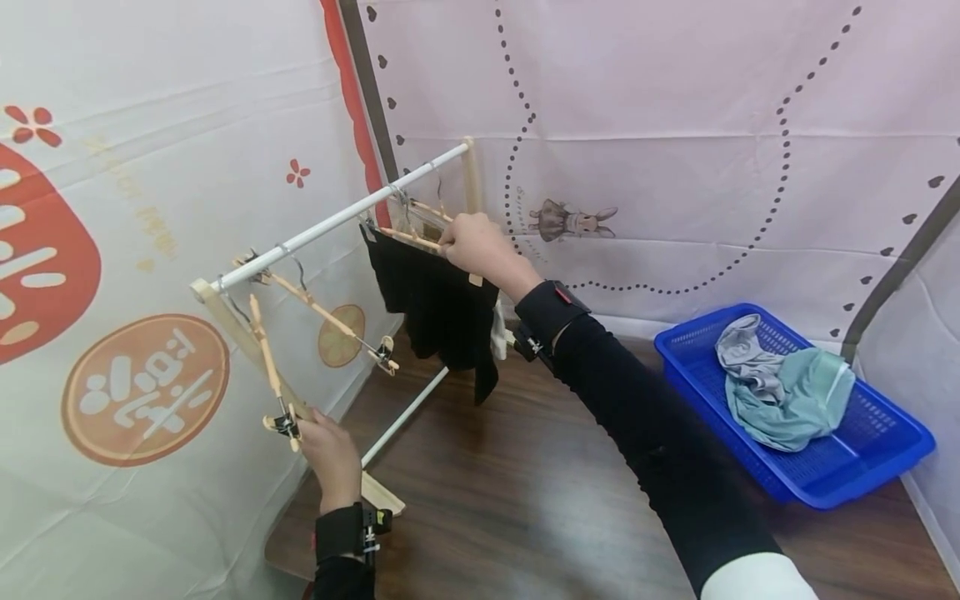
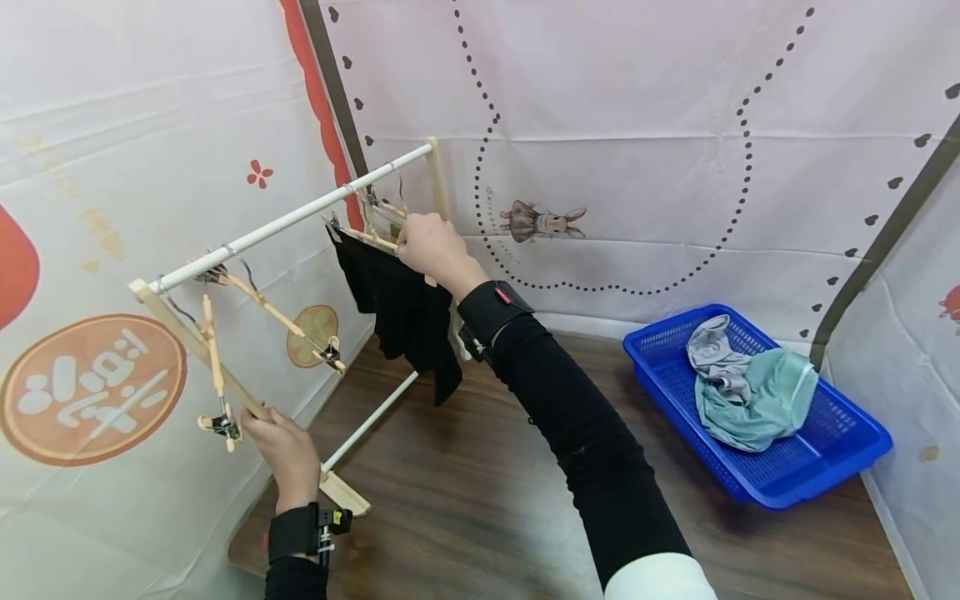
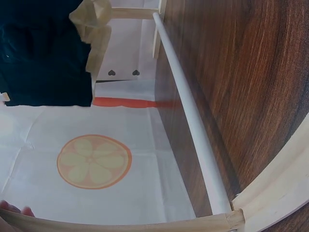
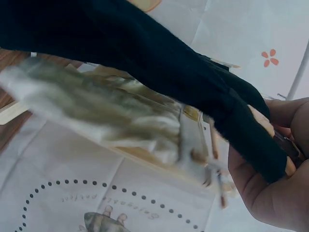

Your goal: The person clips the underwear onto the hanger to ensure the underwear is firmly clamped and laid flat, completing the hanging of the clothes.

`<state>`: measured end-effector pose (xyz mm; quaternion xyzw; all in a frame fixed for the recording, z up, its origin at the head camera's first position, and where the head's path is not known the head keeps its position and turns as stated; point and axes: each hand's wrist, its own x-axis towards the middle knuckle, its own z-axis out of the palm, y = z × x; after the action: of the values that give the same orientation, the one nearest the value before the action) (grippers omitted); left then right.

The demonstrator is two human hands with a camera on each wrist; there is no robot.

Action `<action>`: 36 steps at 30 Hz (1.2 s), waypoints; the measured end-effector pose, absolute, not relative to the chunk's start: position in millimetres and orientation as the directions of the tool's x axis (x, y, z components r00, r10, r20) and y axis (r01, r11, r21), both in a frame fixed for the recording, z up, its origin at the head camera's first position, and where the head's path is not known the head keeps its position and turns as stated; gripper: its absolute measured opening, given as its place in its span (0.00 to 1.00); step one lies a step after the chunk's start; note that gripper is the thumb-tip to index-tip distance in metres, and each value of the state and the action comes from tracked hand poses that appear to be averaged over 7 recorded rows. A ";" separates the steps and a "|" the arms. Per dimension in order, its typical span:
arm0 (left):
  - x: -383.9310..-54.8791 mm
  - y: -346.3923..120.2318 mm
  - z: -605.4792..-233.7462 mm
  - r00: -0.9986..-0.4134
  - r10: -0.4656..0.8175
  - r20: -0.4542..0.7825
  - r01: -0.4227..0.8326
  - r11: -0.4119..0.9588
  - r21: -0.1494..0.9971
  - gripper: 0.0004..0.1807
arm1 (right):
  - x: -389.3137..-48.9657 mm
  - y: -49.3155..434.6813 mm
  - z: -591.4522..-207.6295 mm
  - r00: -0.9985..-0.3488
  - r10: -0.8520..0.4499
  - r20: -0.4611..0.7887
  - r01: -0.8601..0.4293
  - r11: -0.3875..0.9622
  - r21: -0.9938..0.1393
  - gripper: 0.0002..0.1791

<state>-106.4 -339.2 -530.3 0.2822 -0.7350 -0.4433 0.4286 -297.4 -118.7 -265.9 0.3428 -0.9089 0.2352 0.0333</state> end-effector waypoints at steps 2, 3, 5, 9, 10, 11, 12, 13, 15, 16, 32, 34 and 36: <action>-105.7 -339.2 -531.1 -0.468 -0.792 0.392 -0.031 0.458 0.889 0.30 | -296.6 -122.2 -267.6 -0.771 -0.607 0.193 -0.624 0.660 -0.418 0.13; -105.1 -338.8 -531.2 -0.469 -0.788 0.398 -0.027 0.464 0.886 0.30 | -296.0 -123.7 -267.9 -0.773 -0.608 0.182 -0.620 0.660 -0.424 0.14; -104.7 -338.5 -531.6 -0.467 -0.781 0.414 -0.021 0.478 0.878 0.30 | -294.4 -126.4 -267.5 -0.772 -0.612 0.172 -0.619 0.661 -0.425 0.14; -105.2 -337.3 -531.7 -0.470 -0.776 0.421 -0.013 0.483 0.876 0.30 | -290.2 -127.2 -266.5 -0.767 -0.618 0.175 -0.626 0.660 -0.415 0.13; -105.5 -337.2 -531.8 -0.472 -0.776 0.419 -0.013 0.481 0.876 0.30 | -289.3 -126.9 -266.4 -0.766 -0.618 0.178 -0.629 0.662 -0.409 0.14; -105.9 -337.1 -531.9 -0.475 -0.776 0.415 -0.013 0.478 0.878 0.30 | -288.3 -126.3 -266.6 -0.766 -0.618 0.177 -0.629 0.664 -0.404 0.14; -106.2 -337.1 -532.0 -0.478 -0.776 0.411 -0.013 0.474 0.880 0.30 | -287.6 -125.8 -266.9 -0.766 -0.617 0.178 -0.629 0.667 -0.399 0.14; -106.4 -337.2 -532.0 -0.479 -0.779 0.404 -0.020 0.470 0.882 0.30 | -286.9 -125.2 -266.9 -0.765 -0.618 0.178 -0.631 0.667 -0.396 0.14; -106.7 -337.4 -532.0 -0.478 -0.782 0.399 -0.027 0.467 0.884 0.30 | -285.8 -124.1 -266.7 -0.761 -0.622 0.185 -0.638 0.665 -0.388 0.14; -106.8 -337.5 -531.8 -0.475 -0.785 0.398 -0.027 0.465 0.885 0.30 | -285.1 -123.3 -266.0 -0.758 -0.624 0.189 -0.641 0.661 -0.391 0.14; -109.6 -339.3 -525.4 -0.493 -0.823 0.282 -0.006 0.328 0.945 0.31 | -245.5 -60.6 -308.4 -0.590 -0.699 0.404 -0.807 0.506 -0.305 0.26; -110.4 -339.2 -526.7 -0.494 -0.820 0.289 0.001 0.332 0.943 0.31 | -239.6 -51.0 -315.2 -0.548 -0.699 0.459 -0.836 0.466 -0.289 0.31; -111.4 -338.0 -528.0 -0.500 -0.811 0.304 0.010 0.346 0.938 0.31 | -233.8 -40.9 -321.0 -0.529 -0.686 0.500 -0.849 0.438 -0.296 0.33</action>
<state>-111.4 -338.0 -528.0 0.2824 -0.7090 -0.4972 0.4128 -233.8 -40.9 -321.0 0.4602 -0.8337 0.2630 0.1549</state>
